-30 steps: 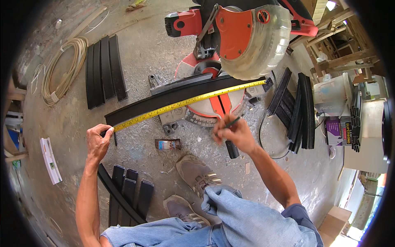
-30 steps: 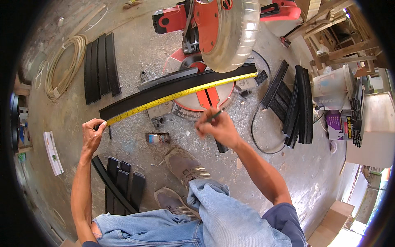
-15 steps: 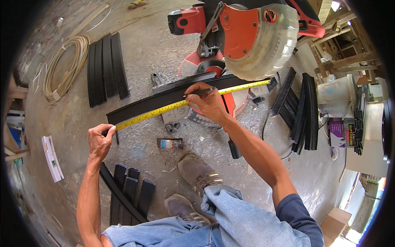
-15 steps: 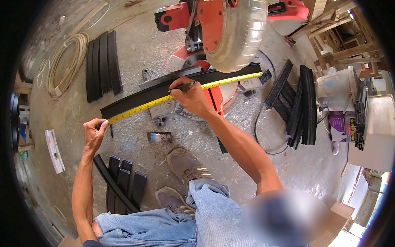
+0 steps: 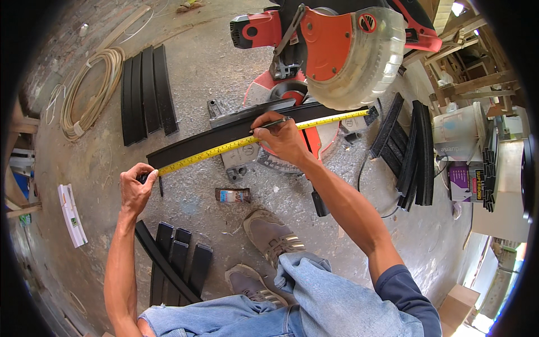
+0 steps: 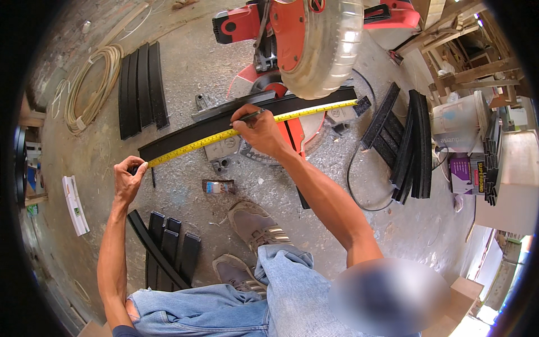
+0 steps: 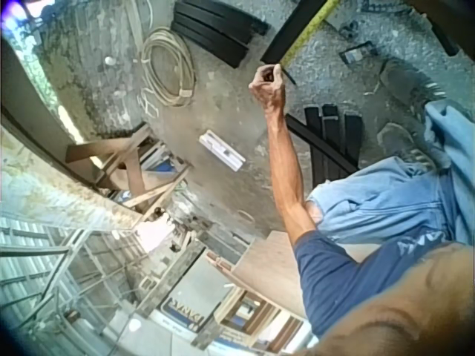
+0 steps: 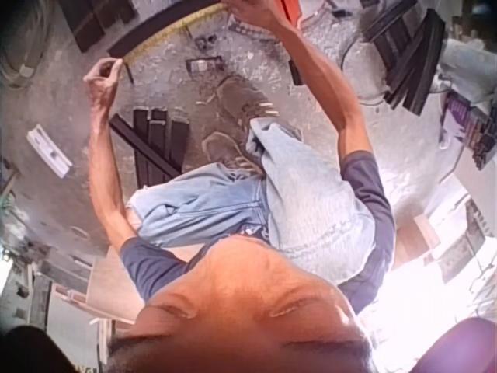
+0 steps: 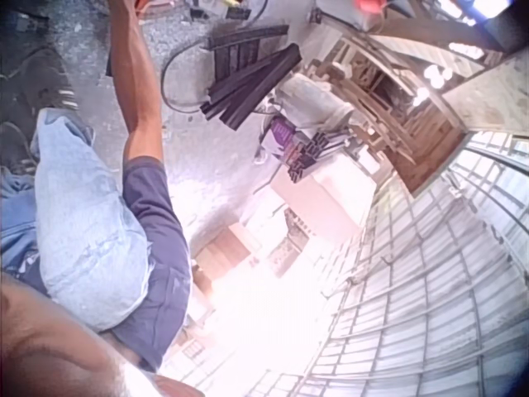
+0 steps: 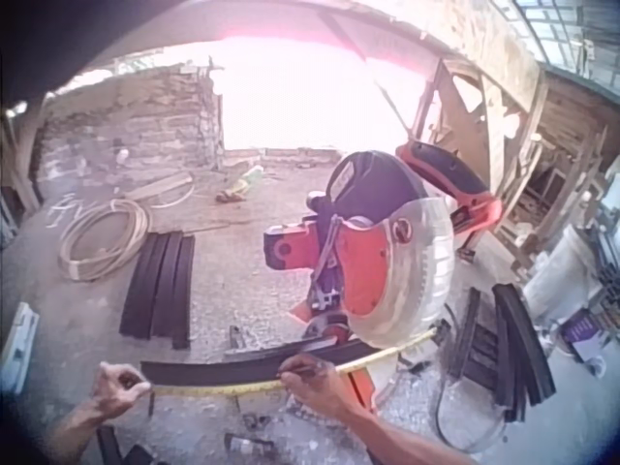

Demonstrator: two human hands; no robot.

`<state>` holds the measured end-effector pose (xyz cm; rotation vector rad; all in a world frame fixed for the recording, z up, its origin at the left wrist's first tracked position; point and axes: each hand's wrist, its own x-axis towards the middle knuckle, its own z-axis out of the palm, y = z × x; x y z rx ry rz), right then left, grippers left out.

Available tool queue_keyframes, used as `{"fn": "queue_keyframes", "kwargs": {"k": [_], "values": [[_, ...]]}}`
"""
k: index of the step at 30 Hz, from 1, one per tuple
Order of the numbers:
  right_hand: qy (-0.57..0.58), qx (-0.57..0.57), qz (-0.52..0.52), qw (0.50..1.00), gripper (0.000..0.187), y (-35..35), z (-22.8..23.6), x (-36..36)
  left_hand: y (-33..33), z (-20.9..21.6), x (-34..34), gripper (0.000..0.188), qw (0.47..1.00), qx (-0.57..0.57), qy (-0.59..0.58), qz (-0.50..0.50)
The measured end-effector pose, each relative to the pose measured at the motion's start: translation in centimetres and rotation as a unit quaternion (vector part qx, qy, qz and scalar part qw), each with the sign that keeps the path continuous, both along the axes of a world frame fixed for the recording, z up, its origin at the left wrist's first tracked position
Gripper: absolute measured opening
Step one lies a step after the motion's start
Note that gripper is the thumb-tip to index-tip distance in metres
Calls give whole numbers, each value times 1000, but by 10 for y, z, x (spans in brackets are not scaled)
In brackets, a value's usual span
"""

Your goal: The person measures sections of black square tubing using a tape measure and marks them with a pen, then cuts the tubing using a miter saw.

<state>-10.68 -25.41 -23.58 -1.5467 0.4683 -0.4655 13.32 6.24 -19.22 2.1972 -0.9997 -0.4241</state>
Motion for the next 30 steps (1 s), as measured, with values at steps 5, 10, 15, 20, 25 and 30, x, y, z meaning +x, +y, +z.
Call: {"fn": "queue_keyframes", "kwargs": {"k": [5, 10, 15, 20, 25, 30], "values": [[6, -28, 9, 1000, 7, 1, 4, 1, 0, -1, 2, 15, 1000, 5, 2, 3], [23, -39, 19, 999, 8, 2, 11, 0, 0, -2, 1, 15, 1000, 13, 4, 11], [26, -47, 27, 998, 8, 2, 12, -1, -1, 0, 0, 15, 999, 28, 4, 19], [48, -54, 35, 997, 7, 1, 8, 1, 2, -7, 3, 16, 1000, 9, -8, 17], [23, -44, 30, 998, 7, 2, 8, 0, 0, -4, 2, 16, 999, 25, 2, 22], [24, -59, 40, 997, 8, 1, 9, 1, 1, -5, 3, 16, 1000, 20, 2, 21]]}}
